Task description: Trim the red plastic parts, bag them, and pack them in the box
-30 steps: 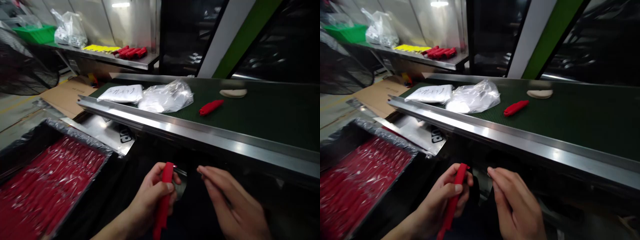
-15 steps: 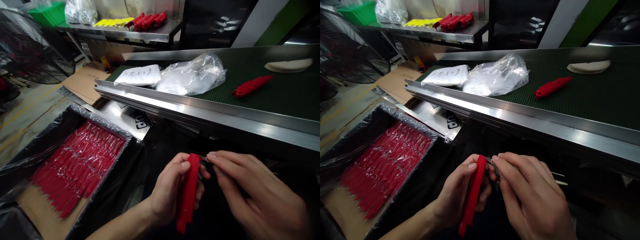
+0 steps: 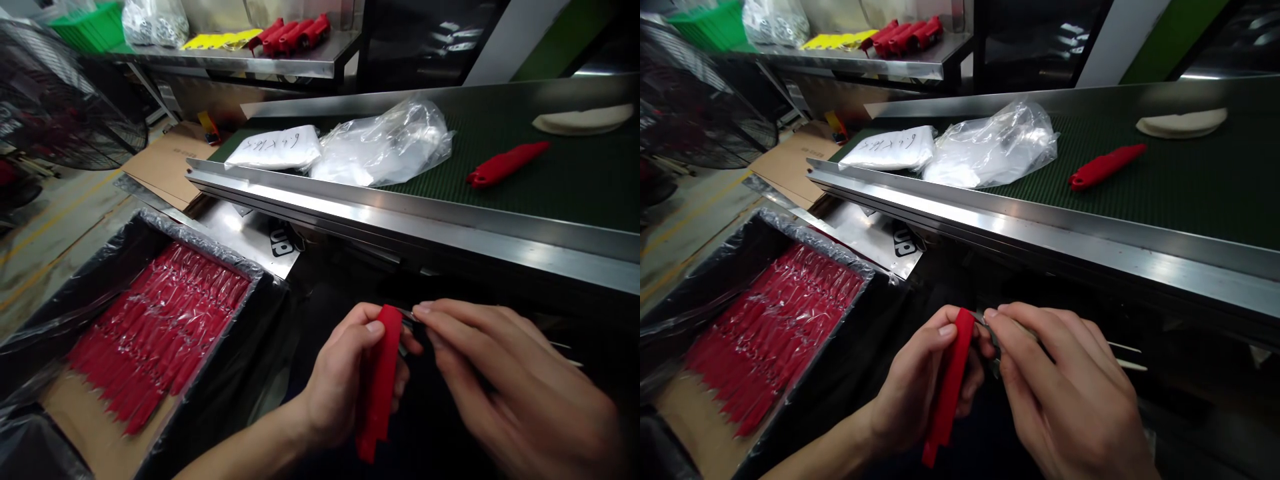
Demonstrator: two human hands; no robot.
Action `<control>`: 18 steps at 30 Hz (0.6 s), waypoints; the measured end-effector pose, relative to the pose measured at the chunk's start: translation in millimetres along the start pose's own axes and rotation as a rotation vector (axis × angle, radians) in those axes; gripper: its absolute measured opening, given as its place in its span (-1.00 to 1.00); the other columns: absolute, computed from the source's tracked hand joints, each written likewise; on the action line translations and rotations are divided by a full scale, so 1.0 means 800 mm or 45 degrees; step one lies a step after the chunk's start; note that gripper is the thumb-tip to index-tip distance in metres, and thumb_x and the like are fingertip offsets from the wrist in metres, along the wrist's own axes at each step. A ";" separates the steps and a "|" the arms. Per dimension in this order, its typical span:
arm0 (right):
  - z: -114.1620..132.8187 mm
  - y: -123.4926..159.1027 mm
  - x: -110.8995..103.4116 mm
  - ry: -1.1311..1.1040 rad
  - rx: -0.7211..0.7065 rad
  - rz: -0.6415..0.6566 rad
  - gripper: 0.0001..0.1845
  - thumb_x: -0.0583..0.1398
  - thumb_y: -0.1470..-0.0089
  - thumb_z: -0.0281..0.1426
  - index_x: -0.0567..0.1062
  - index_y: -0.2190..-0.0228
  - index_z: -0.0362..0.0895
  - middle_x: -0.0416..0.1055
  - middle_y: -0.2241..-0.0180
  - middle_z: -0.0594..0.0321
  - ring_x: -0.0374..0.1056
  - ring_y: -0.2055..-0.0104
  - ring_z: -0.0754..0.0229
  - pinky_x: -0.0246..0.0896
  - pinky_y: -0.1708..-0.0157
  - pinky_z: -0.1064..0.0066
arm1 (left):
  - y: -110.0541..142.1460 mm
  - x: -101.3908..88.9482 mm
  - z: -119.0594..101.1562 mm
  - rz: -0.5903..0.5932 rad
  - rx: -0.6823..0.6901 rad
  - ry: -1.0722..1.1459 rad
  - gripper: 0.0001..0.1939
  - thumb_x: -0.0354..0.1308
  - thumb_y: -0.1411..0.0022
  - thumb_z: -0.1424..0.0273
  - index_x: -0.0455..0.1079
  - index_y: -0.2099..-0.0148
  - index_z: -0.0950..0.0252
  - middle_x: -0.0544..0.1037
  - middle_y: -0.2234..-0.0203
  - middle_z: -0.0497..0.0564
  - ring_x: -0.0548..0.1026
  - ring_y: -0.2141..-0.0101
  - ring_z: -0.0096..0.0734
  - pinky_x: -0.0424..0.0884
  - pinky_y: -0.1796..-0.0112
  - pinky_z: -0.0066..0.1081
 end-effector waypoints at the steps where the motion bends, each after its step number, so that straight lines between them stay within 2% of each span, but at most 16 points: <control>1: 0.000 0.000 0.000 0.005 0.002 0.000 -0.65 0.18 -0.13 -0.62 0.49 0.04 -0.15 0.44 0.07 0.17 0.37 0.06 0.14 0.26 0.05 0.21 | 0.000 0.000 0.000 0.000 0.000 -0.003 -0.72 0.00 -0.26 0.19 0.28 0.16 0.31 0.46 0.28 0.06 0.34 0.56 -0.54 0.24 0.64 -0.60; 5: 0.001 0.000 -0.001 0.034 0.016 -0.002 -0.67 0.18 -0.14 -0.59 0.50 0.06 -0.13 0.45 0.10 0.19 0.38 0.09 0.15 0.27 0.11 0.23 | -0.001 -0.001 0.000 0.007 0.026 -0.028 -0.72 0.02 -0.26 0.19 0.28 0.16 0.32 0.46 0.34 0.05 0.33 0.58 -0.53 0.25 0.64 -0.59; 11: 0.001 0.000 -0.001 0.058 -0.017 0.025 -0.69 0.18 -0.15 -0.58 0.51 0.07 -0.15 0.46 0.11 0.18 0.38 0.10 0.16 0.26 0.13 0.27 | 0.001 0.000 -0.001 -0.020 0.020 -0.081 -0.72 -0.02 -0.27 0.20 0.28 0.17 0.33 0.41 0.55 -0.02 0.29 0.63 -0.52 0.25 0.63 -0.58; 15: -0.001 0.002 -0.002 0.064 -0.040 0.033 -0.67 0.17 -0.14 -0.60 0.50 0.05 -0.17 0.45 0.12 0.15 0.38 0.11 0.15 0.25 0.13 0.26 | 0.001 0.001 -0.001 -0.024 0.015 -0.097 -0.72 -0.03 -0.28 0.20 0.28 0.18 0.33 0.40 0.58 -0.02 0.27 0.66 -0.54 0.23 0.64 -0.59; 18: -0.001 0.006 -0.001 0.062 -0.083 0.069 -0.64 0.17 -0.14 -0.61 0.48 0.02 -0.20 0.44 0.11 0.12 0.36 0.11 0.14 0.24 0.15 0.25 | 0.000 0.000 -0.001 -0.023 0.038 -0.059 -0.74 -0.01 -0.27 0.21 0.27 0.19 0.32 0.44 0.48 0.01 0.30 0.64 -0.54 0.24 0.64 -0.58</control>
Point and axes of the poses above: each hand's wrist, its own y-axis away from the middle knuckle, its own x-axis out of the palm, z = x × y, the point moved 1 cm from there along -y, towards the middle knuckle
